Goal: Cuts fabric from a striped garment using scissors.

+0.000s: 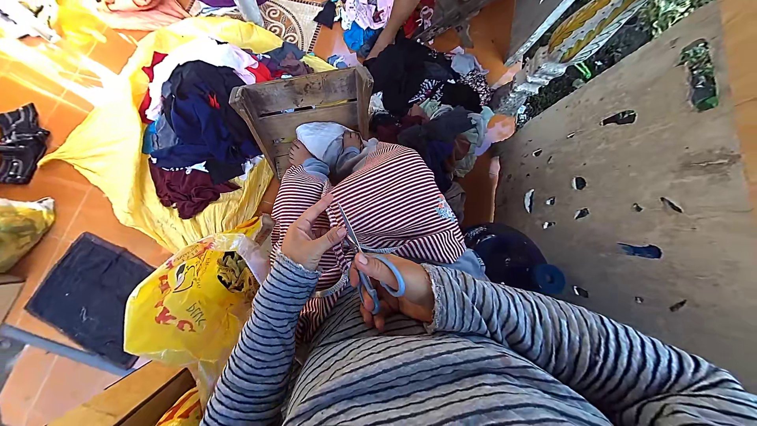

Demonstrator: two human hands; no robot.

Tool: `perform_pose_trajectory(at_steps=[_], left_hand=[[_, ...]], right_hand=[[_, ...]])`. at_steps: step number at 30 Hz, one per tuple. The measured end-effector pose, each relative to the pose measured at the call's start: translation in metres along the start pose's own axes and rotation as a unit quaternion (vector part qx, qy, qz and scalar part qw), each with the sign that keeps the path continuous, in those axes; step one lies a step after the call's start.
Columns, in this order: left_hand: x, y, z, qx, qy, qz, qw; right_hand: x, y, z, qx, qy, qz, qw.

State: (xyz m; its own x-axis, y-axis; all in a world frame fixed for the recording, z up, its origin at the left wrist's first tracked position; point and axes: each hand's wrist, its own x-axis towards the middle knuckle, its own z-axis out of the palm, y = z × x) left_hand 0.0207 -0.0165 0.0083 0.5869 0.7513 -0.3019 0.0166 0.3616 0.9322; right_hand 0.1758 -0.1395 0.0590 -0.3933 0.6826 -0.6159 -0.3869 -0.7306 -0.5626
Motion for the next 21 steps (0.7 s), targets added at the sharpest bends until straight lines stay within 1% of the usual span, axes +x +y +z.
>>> perform_pose_trajectory(at_steps=[2, 4, 10, 13, 14, 17, 18, 19, 21], left_hand=[[-0.004, -0.004, 0.002, 0.005, -0.001, 0.038, 0.999], [-0.006, -0.008, 0.003, -0.001, -0.004, 0.056, 0.998], [-0.009, -0.011, 0.005, 0.006, -0.012, 0.071, 0.997], [-0.008, -0.012, 0.004, 0.011, -0.005, 0.071, 0.997], [-0.007, -0.012, 0.004, 0.015, 0.012, 0.065, 0.998], [0.001, -0.005, 0.007, -0.001, 0.088, 0.006, 0.996], [0.004, -0.002, 0.008, -0.01, 0.1, -0.014, 0.995], [0.006, -0.001, 0.008, -0.021, 0.098, -0.028, 0.995], [0.01, 0.001, 0.006, -0.047, 0.064, -0.044, 0.996]], right_hand=[[0.004, 0.0, 0.002, -0.001, 0.012, -0.003, 1.0], [0.007, 0.0, 0.003, -0.003, 0.018, -0.004, 1.0], [0.008, 0.005, 0.004, -0.007, 0.041, -0.039, 0.998], [0.007, 0.007, 0.004, -0.006, 0.048, -0.042, 0.998], [0.007, 0.007, 0.003, -0.006, 0.048, -0.04, 0.998], [0.006, 0.007, 0.003, -0.009, 0.044, -0.038, 0.998], [0.005, 0.007, 0.003, -0.012, 0.042, -0.038, 0.998], [0.004, 0.007, 0.003, -0.011, 0.042, -0.038, 0.998], [0.003, 0.008, 0.003, -0.006, 0.04, -0.039, 0.998]])
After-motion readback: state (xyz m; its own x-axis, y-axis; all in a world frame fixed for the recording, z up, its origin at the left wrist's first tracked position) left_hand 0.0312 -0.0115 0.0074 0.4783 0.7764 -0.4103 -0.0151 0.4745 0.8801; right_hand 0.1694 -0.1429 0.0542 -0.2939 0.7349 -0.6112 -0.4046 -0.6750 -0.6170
